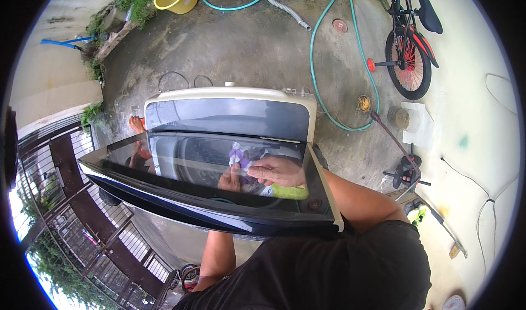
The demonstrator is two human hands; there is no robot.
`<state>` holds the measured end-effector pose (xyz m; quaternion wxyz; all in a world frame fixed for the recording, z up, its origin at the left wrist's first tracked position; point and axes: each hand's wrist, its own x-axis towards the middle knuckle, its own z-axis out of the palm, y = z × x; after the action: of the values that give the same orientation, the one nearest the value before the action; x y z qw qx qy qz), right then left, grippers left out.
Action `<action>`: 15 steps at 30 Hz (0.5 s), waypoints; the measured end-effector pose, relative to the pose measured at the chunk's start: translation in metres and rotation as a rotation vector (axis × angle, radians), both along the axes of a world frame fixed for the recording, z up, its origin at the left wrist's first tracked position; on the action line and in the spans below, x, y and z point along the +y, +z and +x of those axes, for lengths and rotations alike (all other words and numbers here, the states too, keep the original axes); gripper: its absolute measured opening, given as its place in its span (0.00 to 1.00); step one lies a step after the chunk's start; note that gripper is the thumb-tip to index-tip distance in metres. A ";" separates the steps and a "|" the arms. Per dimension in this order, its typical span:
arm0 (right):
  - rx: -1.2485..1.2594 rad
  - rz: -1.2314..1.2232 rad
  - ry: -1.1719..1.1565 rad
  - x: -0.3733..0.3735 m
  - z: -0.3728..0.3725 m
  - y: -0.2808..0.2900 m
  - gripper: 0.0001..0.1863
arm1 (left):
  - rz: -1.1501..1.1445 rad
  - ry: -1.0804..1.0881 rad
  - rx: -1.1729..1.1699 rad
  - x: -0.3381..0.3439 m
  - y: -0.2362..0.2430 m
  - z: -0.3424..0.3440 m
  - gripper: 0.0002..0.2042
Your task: The person cleans the exterior and interior edges of a washing machine by hand with a cloth, wiping the lid, the control panel, and the rear casing while another person assists.
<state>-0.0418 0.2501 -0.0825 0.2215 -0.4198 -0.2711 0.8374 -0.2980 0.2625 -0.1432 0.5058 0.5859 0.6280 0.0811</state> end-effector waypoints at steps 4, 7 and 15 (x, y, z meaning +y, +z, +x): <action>-0.029 -0.004 0.068 0.005 0.007 0.006 0.29 | -0.172 0.060 0.062 0.002 -0.004 0.002 0.29; -0.005 -0.015 0.055 -0.002 0.006 0.001 0.28 | -0.313 0.130 0.104 0.015 0.037 0.025 0.28; -0.036 0.031 0.061 0.000 -0.001 -0.016 0.29 | 0.073 -0.016 0.205 -0.006 -0.001 0.013 0.28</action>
<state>-0.0433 0.2506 -0.0985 0.1973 -0.4228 -0.3005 0.8319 -0.2853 0.2562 -0.1446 0.4181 0.6140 0.6683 0.0395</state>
